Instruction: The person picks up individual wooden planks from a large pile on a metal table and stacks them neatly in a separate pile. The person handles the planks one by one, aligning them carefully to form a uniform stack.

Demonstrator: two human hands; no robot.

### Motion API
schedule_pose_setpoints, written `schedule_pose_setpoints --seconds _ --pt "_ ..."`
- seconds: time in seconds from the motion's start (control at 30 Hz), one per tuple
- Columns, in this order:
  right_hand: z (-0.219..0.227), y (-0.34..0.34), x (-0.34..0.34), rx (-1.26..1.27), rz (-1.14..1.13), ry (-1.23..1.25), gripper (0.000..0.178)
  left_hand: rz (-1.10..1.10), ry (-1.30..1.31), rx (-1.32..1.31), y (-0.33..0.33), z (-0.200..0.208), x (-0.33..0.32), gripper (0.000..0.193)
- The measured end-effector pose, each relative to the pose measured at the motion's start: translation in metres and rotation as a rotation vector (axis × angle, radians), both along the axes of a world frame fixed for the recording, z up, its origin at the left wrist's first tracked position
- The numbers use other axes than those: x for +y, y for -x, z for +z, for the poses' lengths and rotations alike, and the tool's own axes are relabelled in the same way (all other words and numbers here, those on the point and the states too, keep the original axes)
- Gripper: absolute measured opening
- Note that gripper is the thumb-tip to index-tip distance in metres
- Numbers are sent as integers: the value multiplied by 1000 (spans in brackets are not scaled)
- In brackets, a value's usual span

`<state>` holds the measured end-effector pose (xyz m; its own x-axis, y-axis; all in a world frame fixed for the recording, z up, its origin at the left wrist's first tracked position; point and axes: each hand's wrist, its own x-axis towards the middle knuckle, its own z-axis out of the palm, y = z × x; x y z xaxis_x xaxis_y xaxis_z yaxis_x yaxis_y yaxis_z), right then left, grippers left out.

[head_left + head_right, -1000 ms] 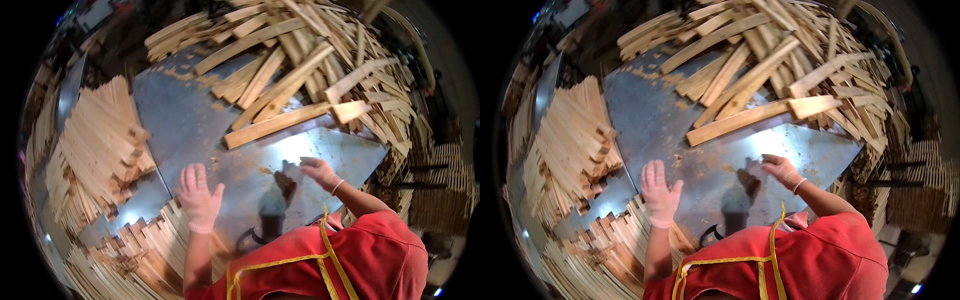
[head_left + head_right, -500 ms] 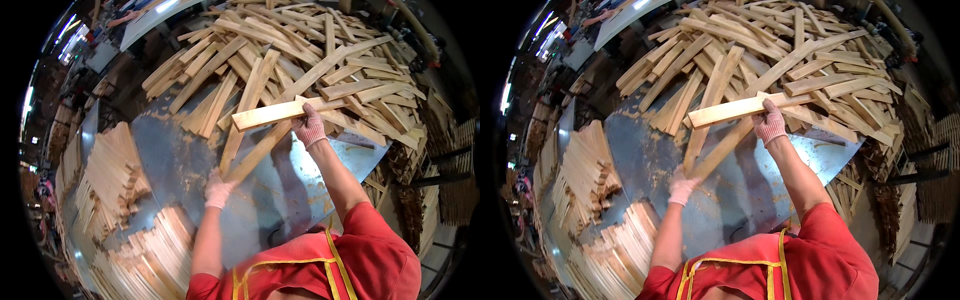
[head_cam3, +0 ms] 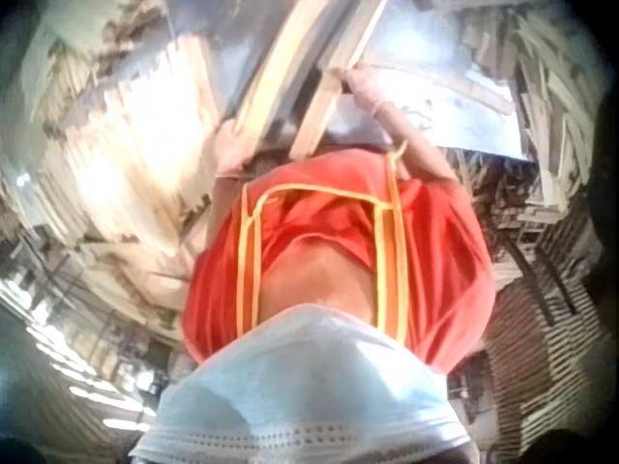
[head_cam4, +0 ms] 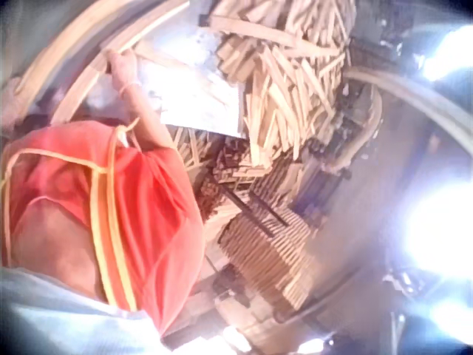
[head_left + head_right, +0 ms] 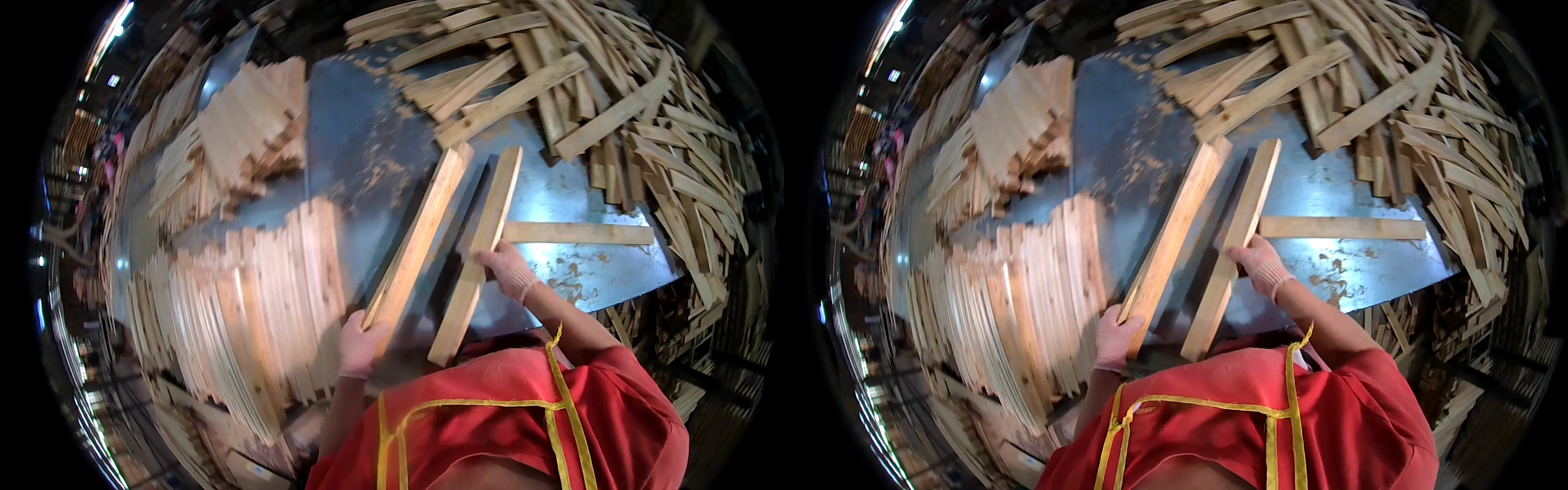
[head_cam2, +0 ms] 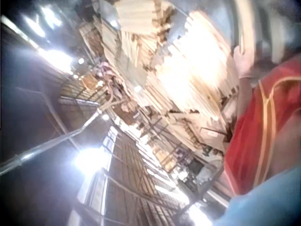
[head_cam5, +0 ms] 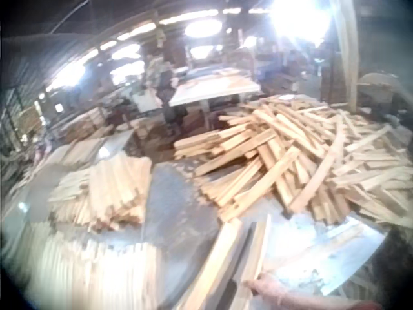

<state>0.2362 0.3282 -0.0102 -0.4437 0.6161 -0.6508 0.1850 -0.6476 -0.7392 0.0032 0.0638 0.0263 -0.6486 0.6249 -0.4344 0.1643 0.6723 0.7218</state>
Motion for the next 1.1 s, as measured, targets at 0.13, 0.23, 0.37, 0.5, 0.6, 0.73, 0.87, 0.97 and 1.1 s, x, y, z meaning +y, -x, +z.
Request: schedule_pose_setpoints --seconds 0.13,0.23,0.37,0.5,0.6,0.73,0.87,0.97,1.1 --pt "-37 72 -59 -54 216 -153 40 135 -7 81 -15 -14 -81 46" --pt "-35 125 -114 -320 615 -296 45 -233 419 305 -20 -8 -124 62" --pt "-23 176 -163 -251 865 -482 53 -318 459 432 -24 29 -119 69" --pt "2 158 -128 119 859 -322 67 -307 204 735 -20 17 -104 73" --pt "-3 66 -38 -362 812 -1009 80 -379 126 667 -16 11 -83 75" --pt "11 -87 65 -1225 837 -1249 76 -488 203 560 -38 9 -38 78" --pt "33 -103 106 -1099 1110 -953 63 -620 159 179 -82 24 61 76" --pt "56 -44 107 -752 861 -928 73 -377 -125 -448 -117 -4 109 63" --pt "34 25 173 -291 119 -743 89 4 -443 -912 -125 -70 165 53"
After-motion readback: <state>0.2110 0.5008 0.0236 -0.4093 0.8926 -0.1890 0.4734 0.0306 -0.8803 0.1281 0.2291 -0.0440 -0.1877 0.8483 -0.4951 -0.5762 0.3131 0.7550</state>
